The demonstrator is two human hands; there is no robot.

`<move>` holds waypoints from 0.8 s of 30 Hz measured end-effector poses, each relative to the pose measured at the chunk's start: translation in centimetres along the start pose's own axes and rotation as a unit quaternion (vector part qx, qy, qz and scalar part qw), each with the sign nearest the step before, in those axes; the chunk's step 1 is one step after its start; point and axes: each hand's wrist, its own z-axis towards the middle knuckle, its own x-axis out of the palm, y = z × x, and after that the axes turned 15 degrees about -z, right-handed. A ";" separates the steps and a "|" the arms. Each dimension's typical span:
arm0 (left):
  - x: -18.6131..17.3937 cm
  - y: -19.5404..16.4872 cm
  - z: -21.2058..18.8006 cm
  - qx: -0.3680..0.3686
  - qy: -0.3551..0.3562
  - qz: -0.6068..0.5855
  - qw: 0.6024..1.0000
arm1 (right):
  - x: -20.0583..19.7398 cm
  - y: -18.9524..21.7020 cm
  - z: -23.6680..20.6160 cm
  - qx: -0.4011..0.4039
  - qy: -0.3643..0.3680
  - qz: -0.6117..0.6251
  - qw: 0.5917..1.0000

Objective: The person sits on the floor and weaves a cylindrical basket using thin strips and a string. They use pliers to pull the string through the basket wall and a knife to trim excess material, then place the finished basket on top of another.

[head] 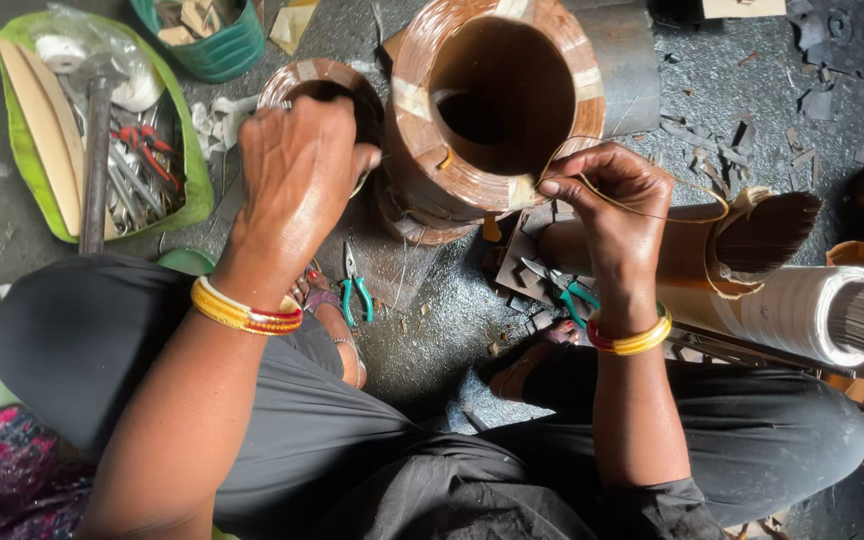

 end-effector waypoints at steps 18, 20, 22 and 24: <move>3.8 -7.5 2.3 0.211 0.009 -0.194 0.958 | 0.8 0.8 -1.0 -0.068 -0.028 -0.054 0.996; 3.7 -7.6 2.3 0.220 0.009 -0.198 0.955 | 0.8 1.0 -1.1 -0.069 -0.031 -0.065 0.995; 3.7 -7.7 2.2 0.226 0.010 -0.203 0.953 | 0.7 1.3 -1.1 -0.071 -0.034 -0.088 0.993; 3.7 -7.6 2.2 0.226 0.016 -0.204 0.952 | 0.5 1.7 -1.0 -0.067 -0.021 -0.143 0.987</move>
